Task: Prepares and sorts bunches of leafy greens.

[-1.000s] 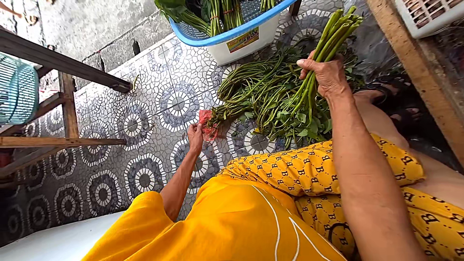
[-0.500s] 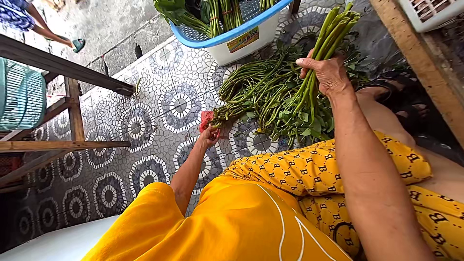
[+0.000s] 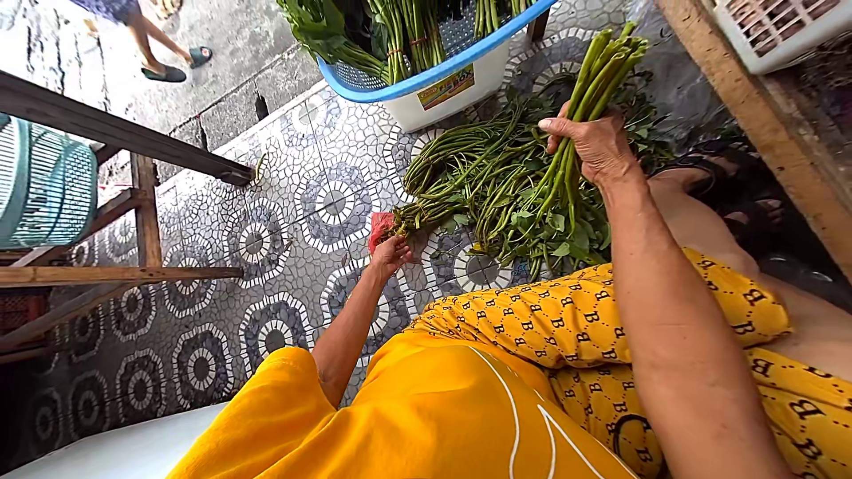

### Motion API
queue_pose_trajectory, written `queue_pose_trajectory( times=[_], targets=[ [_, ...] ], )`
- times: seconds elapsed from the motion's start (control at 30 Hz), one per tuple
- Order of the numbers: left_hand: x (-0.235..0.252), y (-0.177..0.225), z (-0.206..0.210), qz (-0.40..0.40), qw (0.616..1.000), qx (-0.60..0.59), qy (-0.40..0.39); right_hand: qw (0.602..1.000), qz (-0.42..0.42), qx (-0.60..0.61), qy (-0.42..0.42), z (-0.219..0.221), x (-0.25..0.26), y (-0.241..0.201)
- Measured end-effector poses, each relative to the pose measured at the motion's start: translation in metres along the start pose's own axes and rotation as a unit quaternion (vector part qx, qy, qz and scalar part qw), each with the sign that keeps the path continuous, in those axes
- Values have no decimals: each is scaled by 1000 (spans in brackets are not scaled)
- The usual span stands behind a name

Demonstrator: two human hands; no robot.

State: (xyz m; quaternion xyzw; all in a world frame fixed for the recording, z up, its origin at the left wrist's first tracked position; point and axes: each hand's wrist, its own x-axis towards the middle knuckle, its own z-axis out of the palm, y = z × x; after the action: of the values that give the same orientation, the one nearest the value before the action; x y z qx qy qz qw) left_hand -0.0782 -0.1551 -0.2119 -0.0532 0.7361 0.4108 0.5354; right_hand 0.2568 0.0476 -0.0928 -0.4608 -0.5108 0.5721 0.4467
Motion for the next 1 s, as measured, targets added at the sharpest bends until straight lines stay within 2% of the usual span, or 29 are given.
queue_pose_trajectory(
  times=[0.07,0.17,0.27,0.4,0.5,0.57,0.73,0.87,1.0],
  targets=[
    [1,-2,0,92,986,137,-7,1000,-4,0,-1,-1,1,0],
    [11,-5,-11,207,928,309,8,1000,-5,-3,0,-3,-2,-1],
    [16,-5,-18,265,873,405,51,1000,-7,0,0,-2,-2,-3],
    [27,-4,-18,263,888,366,91,1000,-12,4,7,-3,-1,-1],
    [28,-2,-22,275,889,358,79,1000,-22,11,17,1,-3,-3],
    [30,0,-27,294,873,384,57,999,-28,13,21,8,-7,-7],
    [24,0,-20,372,804,461,39,1000,3,-9,22,19,-20,-24],
    [20,4,-9,403,793,457,11,1000,6,2,21,25,-25,-40],
    [24,8,2,411,805,428,-10,1000,0,23,16,30,-27,-49]
  ],
)
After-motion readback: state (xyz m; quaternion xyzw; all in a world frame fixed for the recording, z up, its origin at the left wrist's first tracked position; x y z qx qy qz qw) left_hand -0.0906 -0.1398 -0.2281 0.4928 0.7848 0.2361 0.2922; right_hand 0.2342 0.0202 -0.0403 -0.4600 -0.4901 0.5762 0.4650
